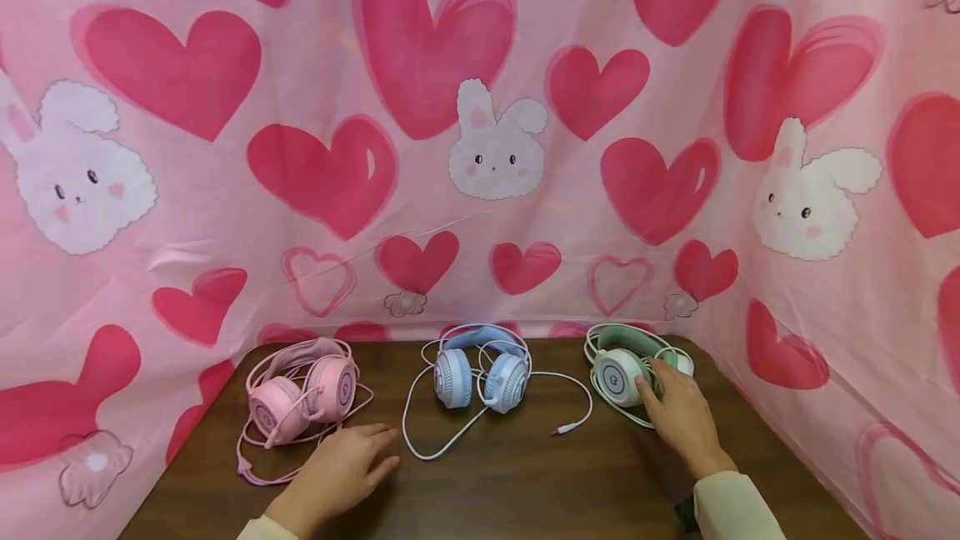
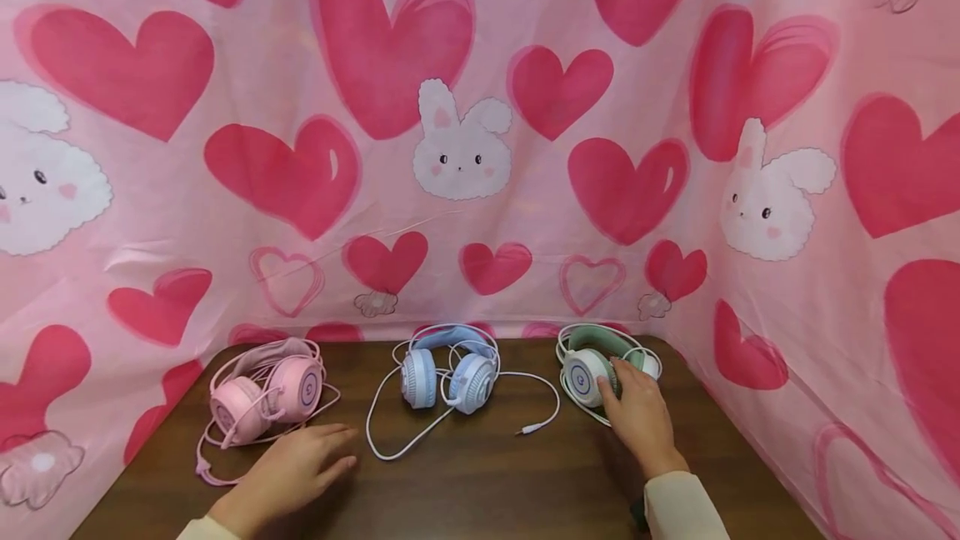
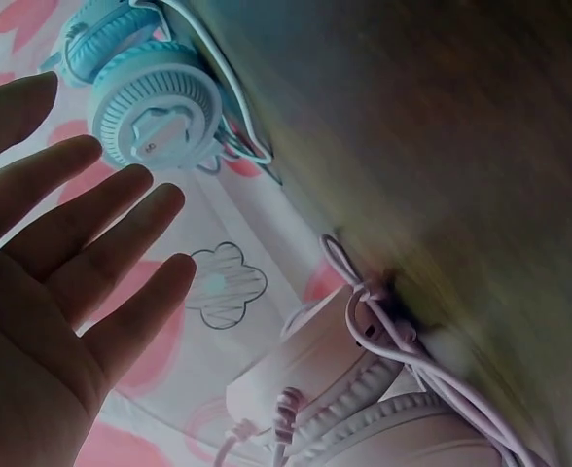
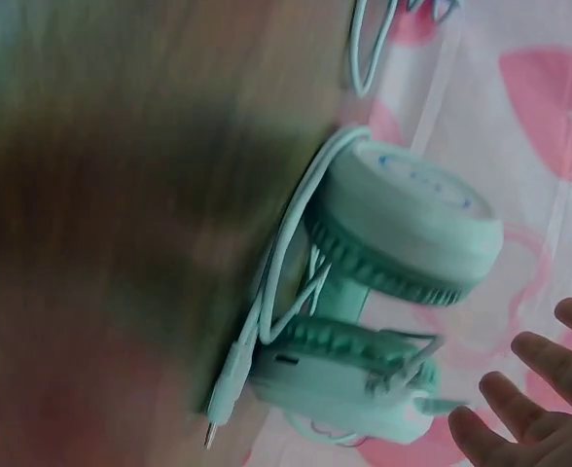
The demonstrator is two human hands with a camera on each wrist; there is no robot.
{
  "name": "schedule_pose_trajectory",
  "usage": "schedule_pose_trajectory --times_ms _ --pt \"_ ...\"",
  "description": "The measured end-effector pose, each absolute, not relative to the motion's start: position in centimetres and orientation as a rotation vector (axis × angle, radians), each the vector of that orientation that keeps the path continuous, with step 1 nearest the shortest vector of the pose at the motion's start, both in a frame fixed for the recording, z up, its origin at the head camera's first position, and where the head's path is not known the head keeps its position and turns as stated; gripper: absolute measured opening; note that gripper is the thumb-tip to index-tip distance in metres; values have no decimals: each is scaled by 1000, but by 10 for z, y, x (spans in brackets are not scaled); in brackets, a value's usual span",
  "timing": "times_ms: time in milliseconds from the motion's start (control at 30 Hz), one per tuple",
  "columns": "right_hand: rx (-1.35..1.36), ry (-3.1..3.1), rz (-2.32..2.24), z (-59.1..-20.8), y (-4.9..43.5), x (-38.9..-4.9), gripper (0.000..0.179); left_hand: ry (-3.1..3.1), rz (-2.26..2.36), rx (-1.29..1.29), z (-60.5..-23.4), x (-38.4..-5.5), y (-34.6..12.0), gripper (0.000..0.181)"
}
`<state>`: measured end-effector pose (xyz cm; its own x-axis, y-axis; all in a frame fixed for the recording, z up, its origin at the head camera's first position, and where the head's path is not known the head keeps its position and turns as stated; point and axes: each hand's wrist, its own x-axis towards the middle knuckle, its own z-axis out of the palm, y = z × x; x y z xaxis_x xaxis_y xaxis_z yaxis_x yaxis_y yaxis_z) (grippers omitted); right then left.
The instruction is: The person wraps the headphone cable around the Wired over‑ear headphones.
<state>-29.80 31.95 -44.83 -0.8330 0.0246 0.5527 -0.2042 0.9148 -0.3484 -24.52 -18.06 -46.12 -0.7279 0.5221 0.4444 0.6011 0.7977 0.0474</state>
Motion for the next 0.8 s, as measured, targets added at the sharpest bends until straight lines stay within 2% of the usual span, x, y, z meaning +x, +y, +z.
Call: schedule_pose_trajectory --times_ms 267,800 --pt "45 -2499 619 -457 347 -317 54 -2567 -263 -856 -462 -246 -178 30" --pt "-262 -2647 982 -460 377 -347 85 -2565 -272 -855 -464 -248 -176 26"
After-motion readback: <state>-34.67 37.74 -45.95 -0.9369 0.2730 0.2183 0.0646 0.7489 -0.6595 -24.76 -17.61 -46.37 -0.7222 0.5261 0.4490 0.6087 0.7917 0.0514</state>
